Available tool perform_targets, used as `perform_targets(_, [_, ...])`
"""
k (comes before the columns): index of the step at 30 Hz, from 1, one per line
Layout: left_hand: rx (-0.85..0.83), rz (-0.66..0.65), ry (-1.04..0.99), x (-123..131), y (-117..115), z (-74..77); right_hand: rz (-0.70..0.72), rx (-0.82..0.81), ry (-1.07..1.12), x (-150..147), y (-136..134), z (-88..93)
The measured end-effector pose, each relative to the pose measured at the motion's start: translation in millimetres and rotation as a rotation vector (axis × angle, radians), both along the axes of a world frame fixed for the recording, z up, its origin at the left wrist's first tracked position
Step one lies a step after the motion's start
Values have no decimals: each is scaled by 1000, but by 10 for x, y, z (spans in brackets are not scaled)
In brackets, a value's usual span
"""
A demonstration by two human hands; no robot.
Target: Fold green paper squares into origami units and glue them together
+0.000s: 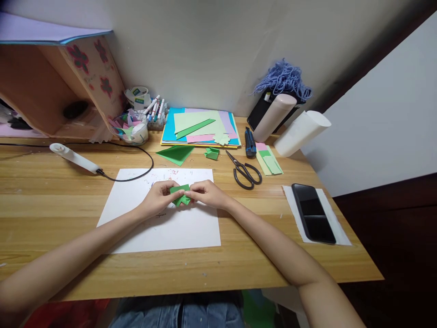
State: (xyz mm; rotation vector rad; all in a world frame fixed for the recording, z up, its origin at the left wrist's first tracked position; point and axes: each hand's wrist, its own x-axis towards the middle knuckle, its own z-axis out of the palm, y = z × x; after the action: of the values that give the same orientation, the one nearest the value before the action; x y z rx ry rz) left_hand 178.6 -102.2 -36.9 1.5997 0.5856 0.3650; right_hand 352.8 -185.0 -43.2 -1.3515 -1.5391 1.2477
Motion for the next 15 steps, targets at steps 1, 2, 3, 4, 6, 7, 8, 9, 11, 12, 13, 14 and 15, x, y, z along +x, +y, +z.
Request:
perform_targets(1, [-6,-7,4,-1,0,4,0,2,7,0,-4,2])
perform_targets(2, [-12,-11,8,-2,0,8,-3,5,13,-2,-8,2])
perform_targets(3, [-18,-14,11,-1,0,11,-10,11,17,-8,-14,2])
perform_targets(4, [-23,-18,13,-1,1,13,-15,18,15,-16,-21,1])
perform_targets(6, [-32,-30,11,0,4,12,-30,41,-9,-31,-32,0])
perform_targets(7, [-33,-36,8,-1,6,9,-34,56,-28,-35,-36,1])
perform_targets(8, [-29,-42,8,-2,9,6,-33,72,-51,-37,-37,3])
perform_targets(9, [-19,-46,11,-3,11,2,-29,94,-77,-37,-37,6])
perform_targets(11, [10,-55,23,-6,16,-4,-15,142,-132,-33,-32,13])
perform_targets(12, [26,-59,30,-7,17,-5,-8,163,-156,-31,-30,16])
perform_targets(13, [40,-65,37,-8,18,-5,-3,176,-171,-31,-28,18])
perform_targets(14, [51,-72,42,-8,19,-5,-1,180,-174,-33,-28,20])
perform_targets(15, [59,-78,47,-8,19,-3,0,178,-170,-36,-29,20])
